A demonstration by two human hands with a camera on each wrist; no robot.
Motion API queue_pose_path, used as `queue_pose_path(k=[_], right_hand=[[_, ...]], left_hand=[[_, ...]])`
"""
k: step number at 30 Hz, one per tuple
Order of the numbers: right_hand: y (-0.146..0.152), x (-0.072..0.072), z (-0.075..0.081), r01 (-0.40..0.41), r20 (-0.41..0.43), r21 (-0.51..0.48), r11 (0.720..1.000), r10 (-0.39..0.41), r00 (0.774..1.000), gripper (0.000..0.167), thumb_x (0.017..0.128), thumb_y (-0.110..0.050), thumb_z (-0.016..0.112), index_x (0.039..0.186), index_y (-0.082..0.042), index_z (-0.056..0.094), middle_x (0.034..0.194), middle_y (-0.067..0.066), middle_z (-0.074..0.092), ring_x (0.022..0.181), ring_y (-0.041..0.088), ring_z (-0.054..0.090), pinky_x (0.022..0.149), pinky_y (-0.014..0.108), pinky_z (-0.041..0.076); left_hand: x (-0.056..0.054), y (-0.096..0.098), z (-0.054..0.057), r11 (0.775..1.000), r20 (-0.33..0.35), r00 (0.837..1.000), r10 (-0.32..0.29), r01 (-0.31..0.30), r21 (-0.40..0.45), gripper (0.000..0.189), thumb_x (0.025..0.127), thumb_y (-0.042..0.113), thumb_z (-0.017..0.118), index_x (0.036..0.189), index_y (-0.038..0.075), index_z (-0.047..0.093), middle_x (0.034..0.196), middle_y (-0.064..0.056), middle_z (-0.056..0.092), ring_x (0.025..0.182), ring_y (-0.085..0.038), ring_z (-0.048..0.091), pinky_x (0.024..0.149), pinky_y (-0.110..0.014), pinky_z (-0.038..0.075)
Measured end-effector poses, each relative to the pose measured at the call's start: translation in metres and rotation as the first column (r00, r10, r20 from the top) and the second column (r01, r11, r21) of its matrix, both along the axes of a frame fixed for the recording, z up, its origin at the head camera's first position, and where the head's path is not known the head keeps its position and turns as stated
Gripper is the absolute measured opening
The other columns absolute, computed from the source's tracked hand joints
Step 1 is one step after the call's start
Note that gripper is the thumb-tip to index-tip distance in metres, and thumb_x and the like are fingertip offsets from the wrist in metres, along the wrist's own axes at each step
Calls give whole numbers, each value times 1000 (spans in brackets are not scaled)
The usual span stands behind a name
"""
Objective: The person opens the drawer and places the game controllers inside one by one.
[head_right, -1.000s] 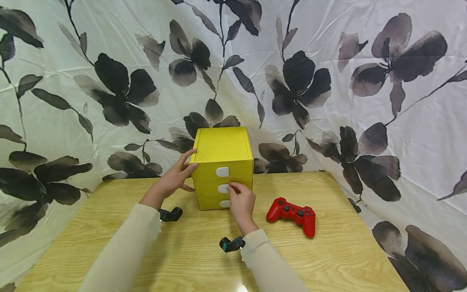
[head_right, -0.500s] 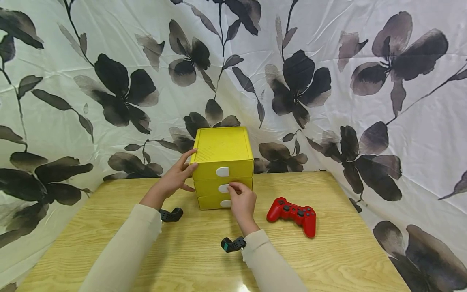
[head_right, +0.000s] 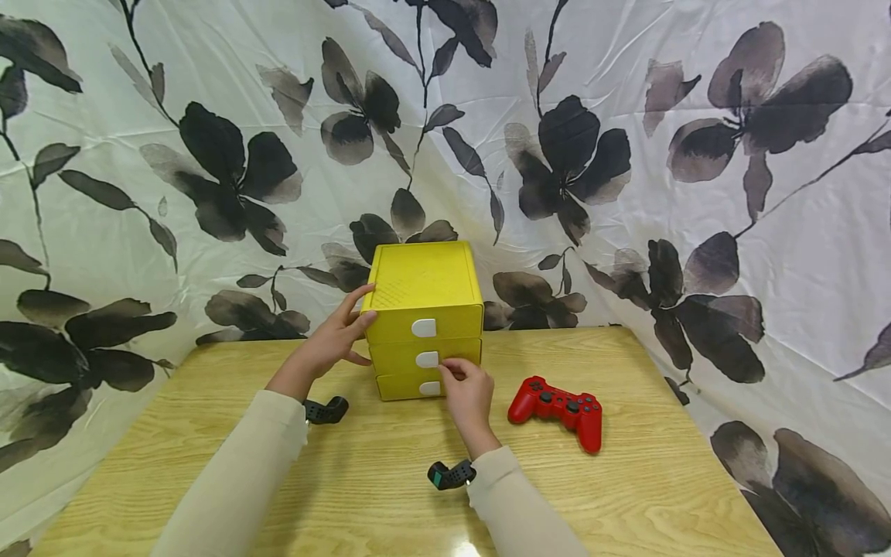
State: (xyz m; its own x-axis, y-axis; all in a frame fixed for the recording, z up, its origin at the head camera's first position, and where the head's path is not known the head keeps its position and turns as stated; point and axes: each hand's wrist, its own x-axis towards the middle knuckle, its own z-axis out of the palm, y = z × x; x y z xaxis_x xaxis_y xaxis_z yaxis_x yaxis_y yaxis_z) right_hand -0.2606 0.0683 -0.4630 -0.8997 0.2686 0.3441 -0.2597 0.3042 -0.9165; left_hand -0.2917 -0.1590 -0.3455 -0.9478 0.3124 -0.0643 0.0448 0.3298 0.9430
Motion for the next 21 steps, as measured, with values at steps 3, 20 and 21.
queue_pose_path(k=[3,20,21], right_hand=[[1,0,-4,-6,12,-2,1000,6,1000,8,82,-20,79,88,-15,78,84,3,76,76,19,70,63,22,53],[0,2,-21,-4,109,25,1000,1,994,9,79,-21,81,84,-14,78,82,1,75,78,17,67,68,30,53],[0,1,-22,-1,113,25,1000,-2,994,9,79,-21,81,84,-14,78,81,1,75,78,16,67,69,30,53]], left_hand=[[9,3,9,1000,1,1000,-4,5,-5,64,100,40,49,153,42,13,159,-21,16,141,-47,30,74,-54,58],[12,4,13,1000,5,1000,5,-5,-2,63,100,40,49,152,43,14,159,-20,17,141,-47,31,74,-54,58],[12,5,13,1000,5,1000,6,-6,-3,63,100,40,49,152,43,14,159,-20,17,141,-47,31,74,-54,58]])
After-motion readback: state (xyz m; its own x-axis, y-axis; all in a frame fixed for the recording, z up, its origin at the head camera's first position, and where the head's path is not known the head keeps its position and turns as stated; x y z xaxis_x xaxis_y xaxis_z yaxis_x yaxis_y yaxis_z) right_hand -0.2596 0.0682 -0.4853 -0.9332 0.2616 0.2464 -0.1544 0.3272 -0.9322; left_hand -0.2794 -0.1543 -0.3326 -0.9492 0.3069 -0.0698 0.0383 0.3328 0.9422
